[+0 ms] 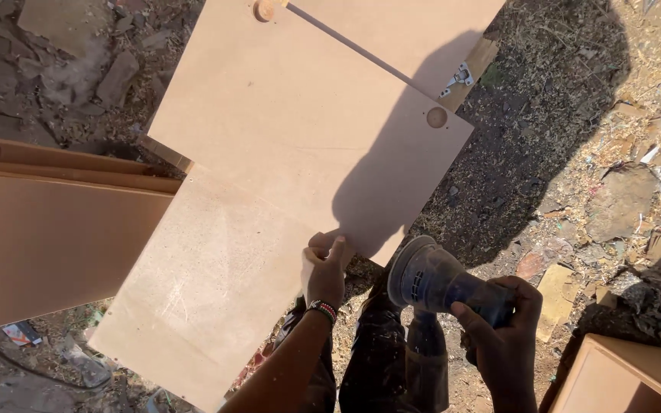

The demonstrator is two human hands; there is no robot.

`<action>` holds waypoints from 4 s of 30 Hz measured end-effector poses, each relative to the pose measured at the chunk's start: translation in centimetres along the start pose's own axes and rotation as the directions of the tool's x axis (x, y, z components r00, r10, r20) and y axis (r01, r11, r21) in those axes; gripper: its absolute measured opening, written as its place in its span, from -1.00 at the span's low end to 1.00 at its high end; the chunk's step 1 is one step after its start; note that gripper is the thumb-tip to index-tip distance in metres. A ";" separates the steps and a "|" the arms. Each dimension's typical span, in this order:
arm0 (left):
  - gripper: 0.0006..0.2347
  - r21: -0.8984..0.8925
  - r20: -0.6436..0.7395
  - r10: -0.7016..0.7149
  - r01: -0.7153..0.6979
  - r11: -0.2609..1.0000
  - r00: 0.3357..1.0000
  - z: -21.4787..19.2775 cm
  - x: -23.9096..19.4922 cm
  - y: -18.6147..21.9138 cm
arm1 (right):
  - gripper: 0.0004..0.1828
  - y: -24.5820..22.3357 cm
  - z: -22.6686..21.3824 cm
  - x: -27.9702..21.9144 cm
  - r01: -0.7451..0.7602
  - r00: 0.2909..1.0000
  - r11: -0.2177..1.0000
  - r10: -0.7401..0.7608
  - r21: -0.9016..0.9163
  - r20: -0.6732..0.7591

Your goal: The person uses an orbital sander to smooth the surface and edges of a rectangular wooden board. They move the sander across the board's face and along its edges, then flip the board to sand the other side before placing it on a stack of similar boards.

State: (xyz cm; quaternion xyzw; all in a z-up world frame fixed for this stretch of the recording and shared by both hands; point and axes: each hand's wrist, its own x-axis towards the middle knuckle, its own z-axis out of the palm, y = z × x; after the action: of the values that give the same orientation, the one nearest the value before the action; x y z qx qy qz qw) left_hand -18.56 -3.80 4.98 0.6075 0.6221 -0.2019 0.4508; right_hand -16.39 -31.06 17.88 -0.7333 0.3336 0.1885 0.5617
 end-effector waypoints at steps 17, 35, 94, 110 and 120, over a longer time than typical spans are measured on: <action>-0.54 -0.629 0.279 -0.106 0.265 0.730 0.954 -1.3 3.3 -2.2 | -0.07 -6.8 -0.3 -4.9 0.568 0.779 0.565 -0.604 -0.598 0.169; -0.73 -0.887 0.084 0.292 -0.062 0.457 0.953 -17.4 -0.9 3.5 | -0.09 -12.3 0.9 -10.0 0.710 0.644 0.435 -0.719 -0.555 0.261; -0.88 -0.476 -0.231 0.259 -0.341 0.810 0.938 -44.7 -1.3 1.6 | -0.09 -9.3 33.0 -6.0 0.526 0.850 0.512 -0.349 -0.679 0.395; -0.81 -0.486 -0.257 0.283 -0.376 0.789 0.924 -43.1 -1.9 0.5 | -0.09 -6.5 33.0 -6.2 0.683 0.730 0.449 -0.392 -0.576 0.559; -0.73 -0.397 -0.220 0.315 -0.380 0.835 0.923 -43.6 -3.6 2.4 | -0.04 -6.6 31.9 -7.2 0.646 0.764 0.434 -0.369 -0.629 0.530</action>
State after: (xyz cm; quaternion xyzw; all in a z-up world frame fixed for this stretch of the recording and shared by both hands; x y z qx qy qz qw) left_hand -30.56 29.42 30.88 0.6082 0.5614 0.0714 0.5567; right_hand -13.73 2.20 17.70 -0.9266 -0.1176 0.2472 0.2578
